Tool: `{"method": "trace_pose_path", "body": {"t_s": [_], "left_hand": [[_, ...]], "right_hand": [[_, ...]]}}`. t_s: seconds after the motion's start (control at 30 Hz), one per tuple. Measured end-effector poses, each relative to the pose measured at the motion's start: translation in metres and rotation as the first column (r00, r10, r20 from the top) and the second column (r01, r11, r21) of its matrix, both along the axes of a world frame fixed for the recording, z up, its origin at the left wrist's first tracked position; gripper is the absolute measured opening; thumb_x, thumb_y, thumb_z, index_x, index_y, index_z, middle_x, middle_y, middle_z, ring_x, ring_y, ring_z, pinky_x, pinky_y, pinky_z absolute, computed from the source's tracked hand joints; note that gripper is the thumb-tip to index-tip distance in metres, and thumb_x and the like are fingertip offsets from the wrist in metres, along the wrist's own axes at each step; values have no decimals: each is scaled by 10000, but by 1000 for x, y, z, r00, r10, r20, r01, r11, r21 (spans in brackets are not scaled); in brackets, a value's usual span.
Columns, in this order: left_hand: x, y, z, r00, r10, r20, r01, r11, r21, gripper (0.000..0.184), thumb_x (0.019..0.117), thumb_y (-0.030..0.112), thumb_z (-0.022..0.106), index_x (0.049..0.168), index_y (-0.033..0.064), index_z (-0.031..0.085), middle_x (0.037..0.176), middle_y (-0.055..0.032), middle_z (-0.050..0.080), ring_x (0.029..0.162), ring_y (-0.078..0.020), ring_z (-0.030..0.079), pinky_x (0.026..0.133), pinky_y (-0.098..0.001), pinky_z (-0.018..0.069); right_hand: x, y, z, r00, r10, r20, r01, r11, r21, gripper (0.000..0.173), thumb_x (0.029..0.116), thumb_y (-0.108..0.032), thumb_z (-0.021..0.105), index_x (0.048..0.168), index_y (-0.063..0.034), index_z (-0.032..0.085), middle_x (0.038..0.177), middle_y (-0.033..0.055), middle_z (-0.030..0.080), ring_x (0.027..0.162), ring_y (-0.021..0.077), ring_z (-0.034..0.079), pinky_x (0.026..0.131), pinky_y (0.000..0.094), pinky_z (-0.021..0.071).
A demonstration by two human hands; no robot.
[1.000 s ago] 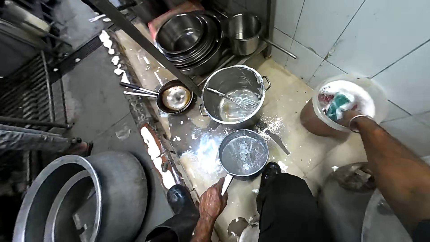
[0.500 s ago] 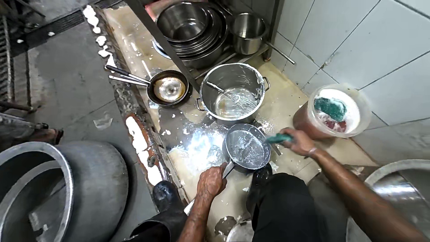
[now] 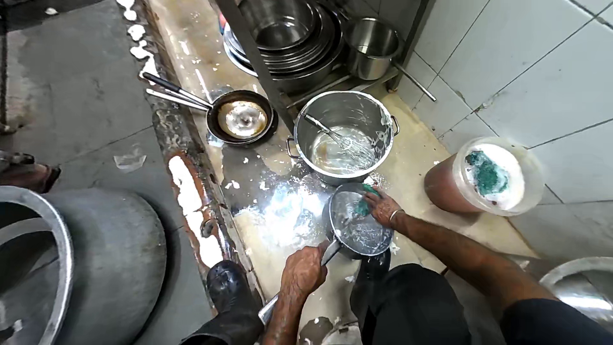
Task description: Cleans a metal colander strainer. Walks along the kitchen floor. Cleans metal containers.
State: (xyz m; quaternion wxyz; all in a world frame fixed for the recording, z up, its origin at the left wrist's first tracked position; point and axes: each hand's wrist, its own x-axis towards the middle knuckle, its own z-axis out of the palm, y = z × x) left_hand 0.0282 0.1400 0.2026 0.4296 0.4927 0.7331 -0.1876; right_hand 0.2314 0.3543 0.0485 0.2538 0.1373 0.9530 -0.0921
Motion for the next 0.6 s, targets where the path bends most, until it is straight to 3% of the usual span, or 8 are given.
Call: {"method": "trace_pose_path", "body": {"t_s": [0.07,0.13,0.23,0.3,0.37,0.47,0.53,0.6], "left_hand": [[-1,-3,-1,1000,11,17,-11,1000,-15,573,918,302,615,1485,306,538,1184,-128,727,1102,-351,698,890,-580,552],[-3,-5,-2,998,23,52,-21,999,-34,549,922,310,632,1466,290,559,1214,-135,717,1135,-356,684,913,-595,544],[0,-11,-4,996,25,83,-22,999,-37,503,920,319,640,1418,267,596,1211,-131,716,1135,-350,684,904,-596,545],[5,-11,-3,994,28,110,-23,999,-43,491,931,319,644,1413,232,601,1228,-147,706,1148,-359,676,915,-601,538],[8,-11,-4,992,37,121,-32,998,-45,508,941,332,641,1435,229,585,1248,-153,698,1163,-364,670,933,-601,535],[22,-5,1,994,59,88,-55,997,-49,543,942,305,615,1475,225,549,1259,-164,696,1167,-376,671,935,-607,537],[38,-1,5,996,62,66,-59,997,-52,524,939,257,601,1455,183,559,1246,-171,697,1157,-375,676,927,-600,543],[49,-1,8,997,44,68,-40,998,-49,479,941,224,589,1412,138,581,1226,-180,700,1144,-371,682,915,-585,549]], "right_hand": [[5,-29,15,976,-109,187,129,987,-99,332,943,-133,644,1235,11,707,1508,175,543,1498,372,370,1268,625,122],[3,-55,35,900,-161,404,247,955,-168,397,934,-308,673,1211,-27,712,1371,190,629,1366,403,506,1194,665,257],[0,-76,53,847,-130,516,395,804,-445,535,1049,-486,495,1133,-6,716,1143,259,700,1118,441,659,940,681,481],[0,-89,65,866,-195,461,481,578,-659,611,1111,-447,384,1101,84,685,1075,295,675,1040,418,648,942,621,463],[-1,-102,71,822,-385,420,539,287,-792,589,1129,-402,333,1112,95,648,1028,218,642,947,268,603,915,477,468],[-17,-108,82,542,-637,548,511,-267,-817,450,1112,-427,361,1182,-55,605,979,22,617,861,68,595,817,280,516],[-38,-103,87,353,-692,630,360,-521,-774,447,1097,-487,381,1204,-107,591,977,18,641,861,96,624,793,300,545],[-60,-88,91,174,-732,659,245,-616,-749,562,1046,-594,438,1300,-111,575,1101,77,656,980,181,637,856,398,548]]}}
